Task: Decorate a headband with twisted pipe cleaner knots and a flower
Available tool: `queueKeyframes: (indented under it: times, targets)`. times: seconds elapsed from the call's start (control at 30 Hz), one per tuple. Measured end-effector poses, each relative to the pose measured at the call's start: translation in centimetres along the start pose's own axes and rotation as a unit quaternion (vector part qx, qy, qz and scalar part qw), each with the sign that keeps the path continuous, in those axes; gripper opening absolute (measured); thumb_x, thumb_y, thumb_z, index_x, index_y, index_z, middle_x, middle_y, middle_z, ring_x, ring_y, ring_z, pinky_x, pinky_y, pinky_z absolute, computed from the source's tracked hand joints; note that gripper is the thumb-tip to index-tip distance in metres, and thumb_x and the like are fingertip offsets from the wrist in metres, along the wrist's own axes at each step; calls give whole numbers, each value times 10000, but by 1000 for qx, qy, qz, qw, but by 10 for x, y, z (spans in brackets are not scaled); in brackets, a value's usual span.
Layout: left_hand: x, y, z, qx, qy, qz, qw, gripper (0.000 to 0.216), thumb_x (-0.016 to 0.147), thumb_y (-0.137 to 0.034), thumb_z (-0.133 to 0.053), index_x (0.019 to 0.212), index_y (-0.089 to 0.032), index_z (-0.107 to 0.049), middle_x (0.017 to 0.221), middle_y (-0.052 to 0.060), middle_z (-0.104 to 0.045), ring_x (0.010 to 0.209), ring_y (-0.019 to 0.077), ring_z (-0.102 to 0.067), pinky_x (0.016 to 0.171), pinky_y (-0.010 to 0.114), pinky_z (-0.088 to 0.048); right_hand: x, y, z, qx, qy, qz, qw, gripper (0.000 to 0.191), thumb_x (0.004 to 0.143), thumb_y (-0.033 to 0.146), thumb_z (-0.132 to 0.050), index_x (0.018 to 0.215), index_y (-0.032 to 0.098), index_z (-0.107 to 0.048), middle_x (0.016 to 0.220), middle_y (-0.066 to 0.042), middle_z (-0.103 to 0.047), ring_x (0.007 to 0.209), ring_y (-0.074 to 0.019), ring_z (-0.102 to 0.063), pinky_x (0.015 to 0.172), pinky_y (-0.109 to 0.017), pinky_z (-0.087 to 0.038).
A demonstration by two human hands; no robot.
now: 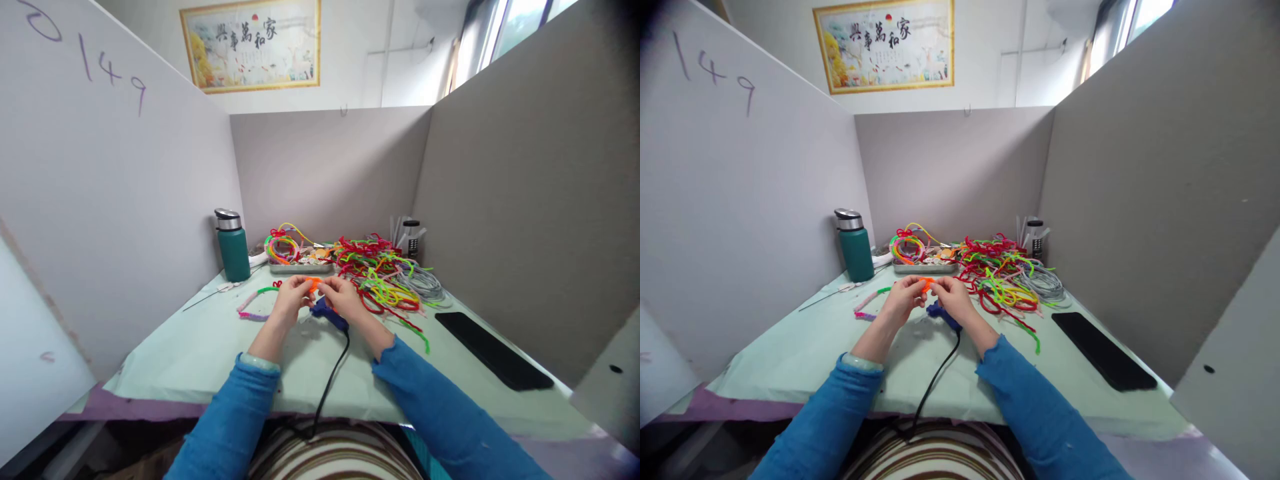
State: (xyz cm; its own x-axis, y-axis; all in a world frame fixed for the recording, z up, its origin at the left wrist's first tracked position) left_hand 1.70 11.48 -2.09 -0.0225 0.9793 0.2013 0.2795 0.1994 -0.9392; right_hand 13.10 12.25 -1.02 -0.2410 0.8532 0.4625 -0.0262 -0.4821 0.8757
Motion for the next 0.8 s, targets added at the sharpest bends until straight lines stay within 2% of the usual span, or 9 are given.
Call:
queueKeyframes:
  times: [0.13, 0.47, 0.67, 0.8]
  targets:
    - [-1, -2, -1, 5, 6, -1, 1000, 368, 613, -263, -724, 926, -123, -587, 653, 7, -607, 478, 90, -528, 432, 221, -432, 1, 2, 7, -21, -31, 24, 999, 231, 764, 399, -573, 735, 170, -572, 590, 29, -563, 423, -87, -469, 418, -214, -354]
    - [-1, 1, 0, 32, 16, 6, 999, 374, 617, -342, -749, 861, -122, -570, 665, 13, -609, 504, 104, -567, 453, 225, -460, -5, 18, 14, -120, -82, 104, 984, 208, 805, 371, -556, 755, 178, -615, 640, -2, -601, 576, -131, -522, 554, -240, -400]
    - [0, 8, -1, 63, 36, 44, 996, 343, 619, -342, -758, 829, -112, -613, 720, 35, -632, 526, 108, -592, 468, 222, -468, -4, 25, 16, -130, -85, 136, 978, 159, 799, 311, -563, 744, 177, -629, 696, -16, -621, 649, -146, -547, 622, -257, -414]
    - [0, 14, 0, 63, 41, 62, 995, 334, 617, -341, -766, 819, -104, -647, 723, 45, -641, 506, 103, -583, 473, 230, -473, -3, 22, 17, -102, -84, 125, 983, 154, 779, 318, -583, 723, 182, -630, 676, -11, -617, 638, -146, -545, 609, -257, -413]
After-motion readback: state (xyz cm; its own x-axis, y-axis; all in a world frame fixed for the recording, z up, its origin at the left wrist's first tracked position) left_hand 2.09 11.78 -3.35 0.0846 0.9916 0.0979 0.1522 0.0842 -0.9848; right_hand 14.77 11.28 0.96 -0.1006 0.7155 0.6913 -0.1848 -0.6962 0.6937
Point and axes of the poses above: each hand's wrist, its own x-axis towards the middle knuckle, its own z-axis out of the back of the hand, y = z × x, the point moved 10 cm from there along x, towards the middle knuckle
